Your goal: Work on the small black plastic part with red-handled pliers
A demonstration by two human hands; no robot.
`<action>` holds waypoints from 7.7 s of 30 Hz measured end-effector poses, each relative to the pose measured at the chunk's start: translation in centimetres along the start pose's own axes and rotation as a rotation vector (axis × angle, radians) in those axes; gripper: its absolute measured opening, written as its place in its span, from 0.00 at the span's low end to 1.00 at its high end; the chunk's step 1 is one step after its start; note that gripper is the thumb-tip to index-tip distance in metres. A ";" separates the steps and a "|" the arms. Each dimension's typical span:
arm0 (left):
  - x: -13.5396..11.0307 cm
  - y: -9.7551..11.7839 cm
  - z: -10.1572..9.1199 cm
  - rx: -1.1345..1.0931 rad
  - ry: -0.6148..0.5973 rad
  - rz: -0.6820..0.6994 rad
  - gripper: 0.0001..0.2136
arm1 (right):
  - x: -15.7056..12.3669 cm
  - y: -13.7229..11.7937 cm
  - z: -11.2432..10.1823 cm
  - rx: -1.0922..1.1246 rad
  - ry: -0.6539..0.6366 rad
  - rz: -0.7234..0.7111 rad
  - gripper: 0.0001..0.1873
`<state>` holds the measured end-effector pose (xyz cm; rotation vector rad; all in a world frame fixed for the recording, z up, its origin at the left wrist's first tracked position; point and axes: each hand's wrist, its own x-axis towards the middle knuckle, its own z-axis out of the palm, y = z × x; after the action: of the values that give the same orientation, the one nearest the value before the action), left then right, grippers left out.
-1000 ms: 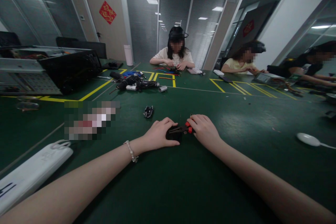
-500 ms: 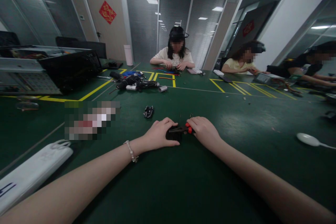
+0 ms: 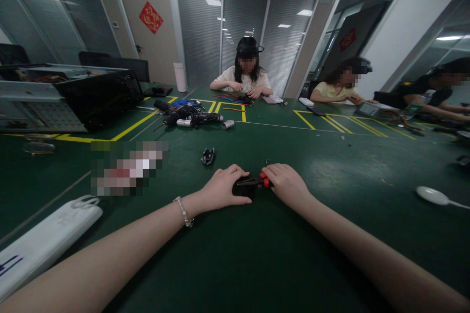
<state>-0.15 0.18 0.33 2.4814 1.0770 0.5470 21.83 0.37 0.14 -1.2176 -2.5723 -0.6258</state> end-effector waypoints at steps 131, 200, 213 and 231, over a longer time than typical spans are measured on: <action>0.0 -0.2 0.3 0.026 0.033 0.048 0.29 | -0.1 0.1 -0.1 -0.042 0.008 0.053 0.16; 0.1 0.4 -0.2 0.004 0.000 -0.012 0.29 | 0.0 -0.2 -0.1 -0.049 0.049 0.049 0.17; 0.1 0.1 0.0 0.007 0.016 0.005 0.29 | 0.0 -0.2 0.0 -0.043 0.011 0.051 0.16; 0.1 -0.2 0.1 0.000 0.013 0.049 0.29 | -0.1 -0.1 0.2 -0.036 0.022 0.038 0.15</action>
<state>-0.12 0.34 0.15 2.5136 1.0236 0.5787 21.80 0.38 -0.13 -1.2607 -2.5241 -0.6759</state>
